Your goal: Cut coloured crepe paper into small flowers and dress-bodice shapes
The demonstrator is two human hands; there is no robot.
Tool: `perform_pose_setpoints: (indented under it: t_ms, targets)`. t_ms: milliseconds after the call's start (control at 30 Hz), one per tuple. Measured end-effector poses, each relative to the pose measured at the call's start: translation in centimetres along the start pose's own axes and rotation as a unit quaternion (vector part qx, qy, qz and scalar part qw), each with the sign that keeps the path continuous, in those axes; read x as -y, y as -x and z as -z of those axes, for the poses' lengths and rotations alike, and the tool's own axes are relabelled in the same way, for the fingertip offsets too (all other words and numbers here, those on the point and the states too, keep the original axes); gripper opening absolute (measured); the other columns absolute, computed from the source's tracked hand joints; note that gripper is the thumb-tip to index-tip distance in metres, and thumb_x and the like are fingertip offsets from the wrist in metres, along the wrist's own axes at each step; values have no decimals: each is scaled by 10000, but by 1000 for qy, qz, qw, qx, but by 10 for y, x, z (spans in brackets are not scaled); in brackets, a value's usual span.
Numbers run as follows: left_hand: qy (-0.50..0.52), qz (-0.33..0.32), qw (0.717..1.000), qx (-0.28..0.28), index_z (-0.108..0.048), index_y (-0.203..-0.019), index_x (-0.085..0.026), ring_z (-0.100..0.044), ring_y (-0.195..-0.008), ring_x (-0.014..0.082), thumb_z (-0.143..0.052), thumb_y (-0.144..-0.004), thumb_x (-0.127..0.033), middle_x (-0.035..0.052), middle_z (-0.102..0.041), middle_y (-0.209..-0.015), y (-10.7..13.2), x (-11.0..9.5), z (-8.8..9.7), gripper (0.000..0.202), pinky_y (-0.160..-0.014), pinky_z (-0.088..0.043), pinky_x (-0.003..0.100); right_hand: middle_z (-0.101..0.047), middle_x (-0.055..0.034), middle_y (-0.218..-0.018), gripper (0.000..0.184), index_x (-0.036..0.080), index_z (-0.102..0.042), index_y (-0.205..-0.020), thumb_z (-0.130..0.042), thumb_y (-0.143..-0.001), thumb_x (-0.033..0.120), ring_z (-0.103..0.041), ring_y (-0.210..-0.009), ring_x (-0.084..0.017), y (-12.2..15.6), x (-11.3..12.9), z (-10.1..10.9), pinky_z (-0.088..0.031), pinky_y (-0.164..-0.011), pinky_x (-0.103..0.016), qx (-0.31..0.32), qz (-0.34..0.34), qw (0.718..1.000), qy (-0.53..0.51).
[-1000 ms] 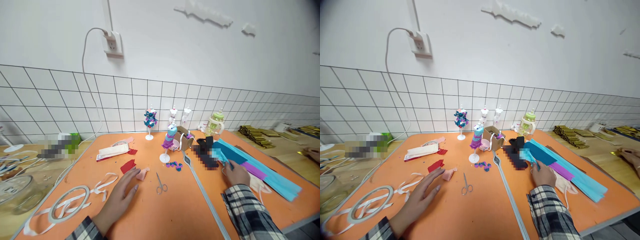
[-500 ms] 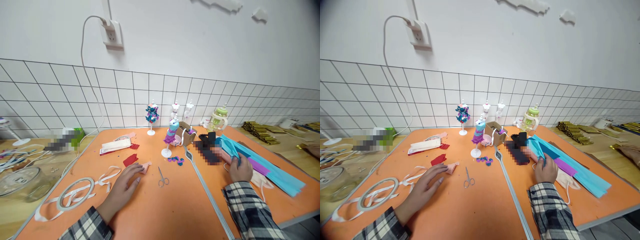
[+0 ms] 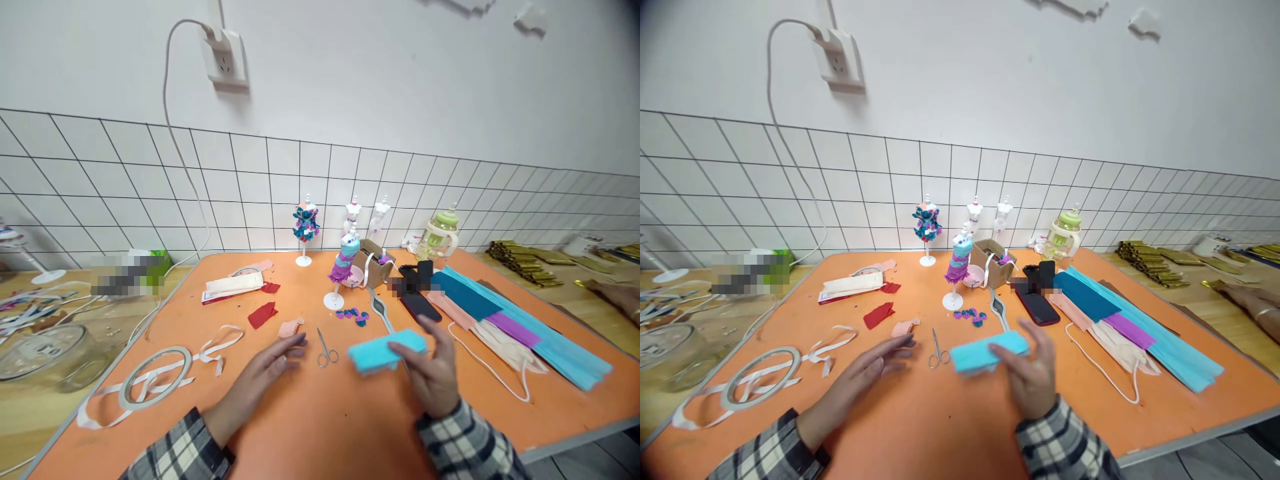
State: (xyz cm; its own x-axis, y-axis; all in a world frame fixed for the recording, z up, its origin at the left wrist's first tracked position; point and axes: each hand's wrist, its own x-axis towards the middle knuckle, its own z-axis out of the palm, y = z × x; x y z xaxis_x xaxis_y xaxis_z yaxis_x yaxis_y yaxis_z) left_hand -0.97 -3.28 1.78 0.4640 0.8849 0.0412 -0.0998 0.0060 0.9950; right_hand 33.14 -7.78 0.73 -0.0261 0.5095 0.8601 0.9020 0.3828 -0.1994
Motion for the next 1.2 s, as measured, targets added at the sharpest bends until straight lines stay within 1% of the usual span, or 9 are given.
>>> perform_pose_setpoints:
  t_ms: [100,300,367,467,567,667,800,1000,1200]
  targets:
    - [138,46,984,107,-611,-1361,-239,-546,-1258,376,-584,-794,-732,170,-610,-1377,4,7,-20,751,-1044,-411,540,-503,-17,-1367,382,429,-754,-1019,-554,-880,134,-525,-1195,-255,0,49,-17,-468,-976,-457,59,106,985,-120]
    - [44,105,991,66,-740,-1106,-211,-656,-973,272,-786,-768,-461,87,-749,-1028,1,5,-24,422,-857,-478,359,-524,-16,-1433,494,436,-638,-1217,-516,-875,100,-483,-1306,-259,-23,82,-50,-264,-1131,-583,176,164,959,-152]
    - [33,101,994,30,-752,-929,-176,-621,-760,200,-807,-742,-454,42,-721,-837,-3,3,-19,339,-695,-455,280,-503,-51,-1455,581,388,-558,-1333,-491,-847,79,-465,-1336,-271,-28,85,-61,-218,-1155,-600,179,129,956,-196]
    - [37,100,994,-23,-726,-867,-166,-535,-654,151,-819,-718,-463,0,-651,-733,-7,1,-11,345,-626,-402,246,-437,-131,-1498,697,270,-342,-1499,-493,-829,150,-430,-1377,-289,-26,87,-81,-308,-1136,-563,156,-33,925,-345]
    - [19,96,995,-37,-729,-952,-171,-541,-718,170,-810,-722,-481,14,-665,-807,-9,0,-4,395,-678,-413,262,-515,-165,-1412,639,212,-304,-1493,-486,-892,332,-582,-1224,-274,-17,87,-100,-496,-980,-472,184,-215,805,-521]
    - [-12,92,995,-37,-728,-947,-166,-535,-725,174,-755,-778,-507,20,-665,-813,-9,4,-3,381,-676,-400,261,-688,-88,-1004,451,193,-544,-1200,-593,-854,478,-682,-823,-214,-13,85,-109,-564,-727,-359,231,-327,723,-563]
    - [43,121,992,-19,-709,-882,-147,-546,-659,172,-636,-849,-592,29,-654,-727,-6,12,-9,452,-648,-414,276,-600,15,-674,327,206,-554,-915,-672,-787,483,-569,-541,-156,-13,83,-110,-483,-523,-289,255,-389,700,-542]
    - [34,89,994,57,-671,-1192,-170,-625,-996,294,-725,-760,-618,101,-715,-1057,-6,3,-7,625,-904,-462,386,-588,5,-779,311,190,-598,-966,-714,-722,346,-546,-684,-144,-13,84,-107,-448,-657,-276,272,-367,722,-519]
    - [65,104,992,-9,-685,-1232,-192,-608,-1148,317,-643,-881,-507,95,-709,-1242,-10,10,-3,473,-1054,-405,447,-494,41,-708,507,218,-521,-1201,-698,-759,390,-481,-602,-136,-12,83,-104,-376,-586,-259,294,-352,686,-565]
